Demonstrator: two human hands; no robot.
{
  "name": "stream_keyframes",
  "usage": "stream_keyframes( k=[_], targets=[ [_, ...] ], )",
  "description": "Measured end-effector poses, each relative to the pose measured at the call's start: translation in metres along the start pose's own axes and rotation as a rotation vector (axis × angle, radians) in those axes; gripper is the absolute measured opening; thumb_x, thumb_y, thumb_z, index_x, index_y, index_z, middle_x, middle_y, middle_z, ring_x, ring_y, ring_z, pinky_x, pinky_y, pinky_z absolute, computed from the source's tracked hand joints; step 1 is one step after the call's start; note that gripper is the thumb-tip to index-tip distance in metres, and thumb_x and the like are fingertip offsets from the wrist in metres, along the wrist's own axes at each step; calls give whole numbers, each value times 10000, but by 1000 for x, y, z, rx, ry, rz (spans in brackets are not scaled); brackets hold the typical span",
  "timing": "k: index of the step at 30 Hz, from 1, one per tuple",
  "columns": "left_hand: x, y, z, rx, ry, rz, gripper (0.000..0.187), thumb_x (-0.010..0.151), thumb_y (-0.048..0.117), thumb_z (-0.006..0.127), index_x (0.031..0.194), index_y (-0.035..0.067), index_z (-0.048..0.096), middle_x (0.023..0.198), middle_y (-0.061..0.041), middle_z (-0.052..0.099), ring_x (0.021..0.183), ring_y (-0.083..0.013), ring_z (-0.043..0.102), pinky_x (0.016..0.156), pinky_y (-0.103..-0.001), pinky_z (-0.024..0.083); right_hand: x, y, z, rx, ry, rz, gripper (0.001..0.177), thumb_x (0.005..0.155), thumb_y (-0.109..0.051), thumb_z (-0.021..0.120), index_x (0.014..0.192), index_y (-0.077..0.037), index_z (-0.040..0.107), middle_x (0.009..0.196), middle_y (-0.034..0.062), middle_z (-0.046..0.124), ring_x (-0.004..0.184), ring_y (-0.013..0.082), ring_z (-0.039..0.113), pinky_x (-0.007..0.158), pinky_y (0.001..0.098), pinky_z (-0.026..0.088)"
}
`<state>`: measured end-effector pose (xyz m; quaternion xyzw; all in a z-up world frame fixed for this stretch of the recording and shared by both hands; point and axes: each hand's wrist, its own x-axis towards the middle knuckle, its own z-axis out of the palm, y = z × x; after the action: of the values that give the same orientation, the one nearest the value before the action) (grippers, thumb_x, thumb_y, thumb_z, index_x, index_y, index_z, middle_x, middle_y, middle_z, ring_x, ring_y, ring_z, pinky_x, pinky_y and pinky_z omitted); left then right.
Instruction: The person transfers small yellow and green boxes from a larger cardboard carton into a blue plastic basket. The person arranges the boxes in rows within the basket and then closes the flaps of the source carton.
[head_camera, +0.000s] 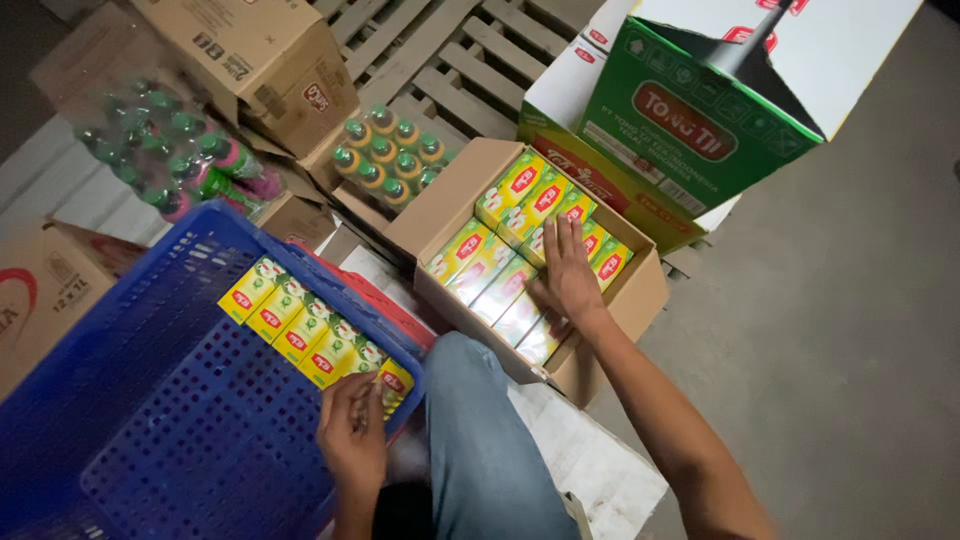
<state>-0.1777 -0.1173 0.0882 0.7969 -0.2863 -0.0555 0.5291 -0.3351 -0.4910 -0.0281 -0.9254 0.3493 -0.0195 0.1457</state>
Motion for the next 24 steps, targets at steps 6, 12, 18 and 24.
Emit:
stream_keyframes(
  k=[6, 12, 18, 24],
  targets=[
    [1, -7, -4, -23, 5, -40, 193, 1049, 52, 712, 1233, 68, 770, 1216, -125, 703, 1022, -207, 758, 865, -312, 653, 9, 5, 6, 67, -4, 31, 753, 1179, -398, 427, 1763, -18, 141, 1857, 241, 55, 1706, 478, -26, 1119, 641, 529],
    [10, -29, -17, -78, -185, -412, 370, 984, 219, 739, 1350, 170, 720, 1380, -28, 698, 1146, -195, 746, 937, -345, 624, 8, 0, -2, 32, -15, -3, 829, 1134, -375, 497, 1756, 27, 123, 1825, 317, 82, 1673, 549, 20, 1310, 689, 202],
    [-8, -141, -67, 109, -364, -430, 528, 906, 280, 835, 1405, 177, 695, 1394, -97, 672, 1109, -241, 740, 982, -358, 631, 1, -36, -36, -79, -142, 26, 1006, 1002, -561, 702, 1786, -198, 188, 1840, 132, 122, 1691, 491, 47, 1161, 870, 296],
    [-4, -177, -84, 179, -395, -493, 669, 943, 510, 853, 1430, 86, 677, 1420, -266, 711, 1376, -450, 671, 1171, -529, 566, -25, -81, -6, 100, 72, -217, 684, 944, -266, 715, 1609, -217, 565, 1706, 164, 431, 1639, 468, 340, 1289, 647, 381]
  ],
)
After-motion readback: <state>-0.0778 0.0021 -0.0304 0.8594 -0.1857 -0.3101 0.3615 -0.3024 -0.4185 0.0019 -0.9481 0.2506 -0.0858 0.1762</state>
